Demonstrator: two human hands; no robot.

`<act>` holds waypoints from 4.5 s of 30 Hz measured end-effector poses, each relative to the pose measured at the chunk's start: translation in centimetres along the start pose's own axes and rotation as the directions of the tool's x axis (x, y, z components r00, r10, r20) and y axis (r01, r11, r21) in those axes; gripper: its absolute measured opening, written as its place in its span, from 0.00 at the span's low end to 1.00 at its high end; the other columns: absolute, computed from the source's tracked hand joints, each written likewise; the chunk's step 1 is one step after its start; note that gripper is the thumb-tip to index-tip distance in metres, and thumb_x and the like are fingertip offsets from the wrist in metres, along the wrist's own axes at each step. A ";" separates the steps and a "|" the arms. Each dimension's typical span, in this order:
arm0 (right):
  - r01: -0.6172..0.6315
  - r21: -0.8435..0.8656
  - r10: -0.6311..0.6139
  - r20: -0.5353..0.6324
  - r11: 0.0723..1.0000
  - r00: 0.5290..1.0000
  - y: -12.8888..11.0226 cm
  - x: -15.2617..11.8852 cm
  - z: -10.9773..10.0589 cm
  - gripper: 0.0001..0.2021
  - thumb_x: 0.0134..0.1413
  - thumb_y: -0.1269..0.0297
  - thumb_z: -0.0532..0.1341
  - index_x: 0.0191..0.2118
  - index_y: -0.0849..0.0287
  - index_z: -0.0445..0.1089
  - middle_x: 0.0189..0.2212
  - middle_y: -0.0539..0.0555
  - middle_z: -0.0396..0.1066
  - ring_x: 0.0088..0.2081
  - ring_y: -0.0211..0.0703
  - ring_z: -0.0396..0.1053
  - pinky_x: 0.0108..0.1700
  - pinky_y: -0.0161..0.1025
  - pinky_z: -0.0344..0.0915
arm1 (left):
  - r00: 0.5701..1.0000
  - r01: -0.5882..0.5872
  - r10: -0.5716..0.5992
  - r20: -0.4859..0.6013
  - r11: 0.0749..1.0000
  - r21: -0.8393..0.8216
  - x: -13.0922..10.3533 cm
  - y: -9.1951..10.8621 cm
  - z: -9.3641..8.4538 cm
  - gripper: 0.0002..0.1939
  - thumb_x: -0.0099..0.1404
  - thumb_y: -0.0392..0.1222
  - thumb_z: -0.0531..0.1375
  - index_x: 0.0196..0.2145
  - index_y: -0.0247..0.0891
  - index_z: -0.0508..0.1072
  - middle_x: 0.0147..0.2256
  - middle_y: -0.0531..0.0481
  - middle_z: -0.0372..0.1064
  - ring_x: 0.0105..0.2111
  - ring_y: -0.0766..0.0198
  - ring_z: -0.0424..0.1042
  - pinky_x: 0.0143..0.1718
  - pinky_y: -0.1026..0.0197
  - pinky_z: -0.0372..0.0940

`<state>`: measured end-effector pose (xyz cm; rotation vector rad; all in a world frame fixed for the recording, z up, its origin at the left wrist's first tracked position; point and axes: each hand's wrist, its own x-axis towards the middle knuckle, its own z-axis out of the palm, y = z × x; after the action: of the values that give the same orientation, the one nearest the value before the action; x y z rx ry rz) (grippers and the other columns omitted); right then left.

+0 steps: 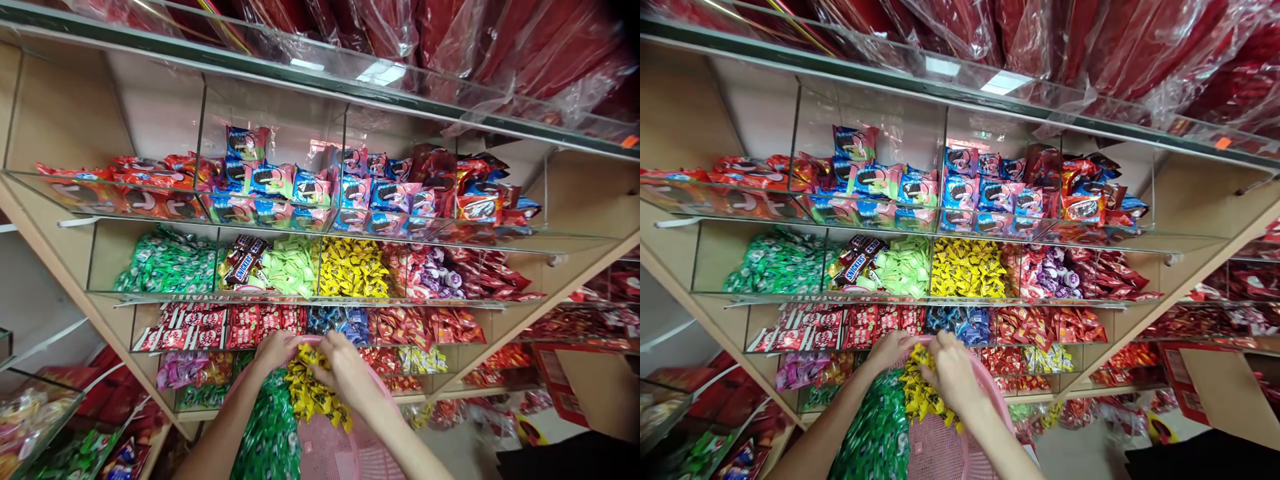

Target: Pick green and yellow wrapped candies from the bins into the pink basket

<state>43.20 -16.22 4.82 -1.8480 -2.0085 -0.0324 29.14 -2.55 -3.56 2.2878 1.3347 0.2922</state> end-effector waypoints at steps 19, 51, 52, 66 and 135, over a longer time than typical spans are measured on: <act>-0.055 -0.272 0.091 0.120 0.961 0.989 -1.6 -2.0 8.6 0.15 0.50 0.56 0.57 0.37 0.63 0.69 0.39 0.62 0.66 0.42 0.54 0.62 0.42 0.48 0.58 | 0.999 0.036 -0.037 0.018 0.998 0.050 -0.1 0.5 -0.3 0.27 0.58 0.64 0.44 0.27 0.40 0.70 0.26 0.52 0.69 0.26 0.67 0.66 0.23 0.68 0.48; -0.251 0.078 0.250 0.026 0.965 0.968 6.6 13.0 -3.4 0.11 0.37 0.59 0.63 0.30 0.59 0.70 0.27 0.51 0.68 0.30 0.37 0.62 0.29 0.32 0.54 | 0.999 0.051 -0.052 0.016 0.999 0.011 -0.3 0.6 -0.3 0.26 0.58 0.64 0.44 0.28 0.41 0.70 0.28 0.52 0.70 0.27 0.67 0.66 0.24 0.68 0.48; -0.252 0.077 0.251 0.029 0.965 0.968 6.5 13.0 -3.4 0.11 0.37 0.60 0.63 0.31 0.59 0.70 0.27 0.51 0.68 0.30 0.37 0.62 0.29 0.32 0.54 | 0.998 0.060 -0.060 0.022 0.998 0.001 -0.4 0.7 -0.4 0.26 0.58 0.64 0.44 0.29 0.41 0.70 0.29 0.52 0.70 0.29 0.67 0.67 0.25 0.69 0.49; -0.200 0.215 0.195 0.043 0.956 0.980 6.5 12.6 -4.1 0.05 0.37 0.65 0.58 0.24 0.61 0.66 0.20 0.47 0.63 0.24 0.34 0.59 0.26 0.31 0.53 | 1.000 0.028 -0.028 0.002 0.999 0.019 -0.2 0.0 0.1 0.27 0.57 0.65 0.43 0.28 0.41 0.69 0.25 0.53 0.68 0.25 0.67 0.65 0.22 0.68 0.46; -0.262 -0.044 0.236 -0.310 0.964 0.921 6.5 3.4 -6.7 0.15 0.56 0.57 0.48 0.31 0.58 0.67 0.26 0.53 0.70 0.25 0.38 0.66 0.27 0.32 0.53 | 0.999 0.030 -0.028 0.029 0.995 -0.091 0.1 -0.2 0.0 0.27 0.56 0.65 0.45 0.24 0.39 0.68 0.23 0.55 0.65 0.23 0.69 0.62 0.22 0.69 0.46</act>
<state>51.18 -14.09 10.35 -1.9998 -1.5772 -0.3135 29.03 -2.41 -3.64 2.1876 1.3130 0.3048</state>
